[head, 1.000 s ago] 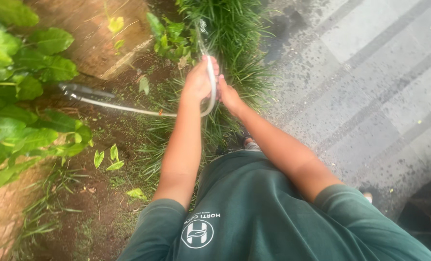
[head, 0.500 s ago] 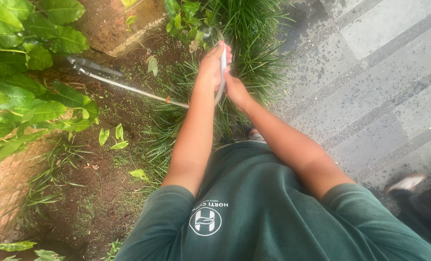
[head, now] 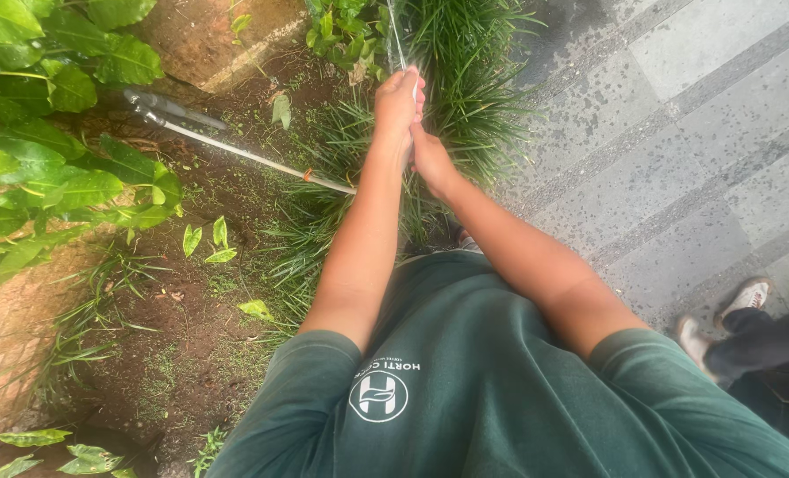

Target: The person waters plants in a garden using a hose, directing the water stream onto grass and foliage while walking along a stone path.

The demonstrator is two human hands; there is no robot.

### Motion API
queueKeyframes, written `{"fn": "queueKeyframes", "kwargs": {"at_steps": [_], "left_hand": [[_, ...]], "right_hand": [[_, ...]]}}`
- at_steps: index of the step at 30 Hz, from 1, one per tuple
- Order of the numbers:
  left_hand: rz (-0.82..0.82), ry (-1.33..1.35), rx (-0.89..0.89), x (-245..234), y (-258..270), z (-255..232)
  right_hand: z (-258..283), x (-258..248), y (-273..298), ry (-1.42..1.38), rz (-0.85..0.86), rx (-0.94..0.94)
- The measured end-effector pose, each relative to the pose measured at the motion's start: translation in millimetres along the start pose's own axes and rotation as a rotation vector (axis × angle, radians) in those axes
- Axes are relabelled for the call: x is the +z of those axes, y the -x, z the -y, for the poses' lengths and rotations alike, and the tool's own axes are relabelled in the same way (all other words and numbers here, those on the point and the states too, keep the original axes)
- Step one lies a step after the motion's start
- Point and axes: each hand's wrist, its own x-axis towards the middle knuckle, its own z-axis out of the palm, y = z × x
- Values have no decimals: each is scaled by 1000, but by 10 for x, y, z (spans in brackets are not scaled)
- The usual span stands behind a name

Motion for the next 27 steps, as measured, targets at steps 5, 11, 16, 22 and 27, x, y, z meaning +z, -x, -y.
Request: {"fn": "queueKeyframes", "kwargs": {"at_steps": [5, 11, 16, 22, 27], "left_hand": [[16, -6, -30, -6, -27, 58], [-6, -125, -157, -57, -191, 375], [-25, -219, -227, -119, -345, 921], [1, -296, -394, -182, -350, 1285], [-8, -273, -413, -144, -315, 1354]], "right_hand": [[-46, -15, 31, 0, -24, 26], [-260, -28, 45, -60, 6, 98], [-413, -36, 182, -173, -1, 276], [-353, -37, 481, -183, 51, 394], [-357, -66, 536, -185, 53, 388]]}}
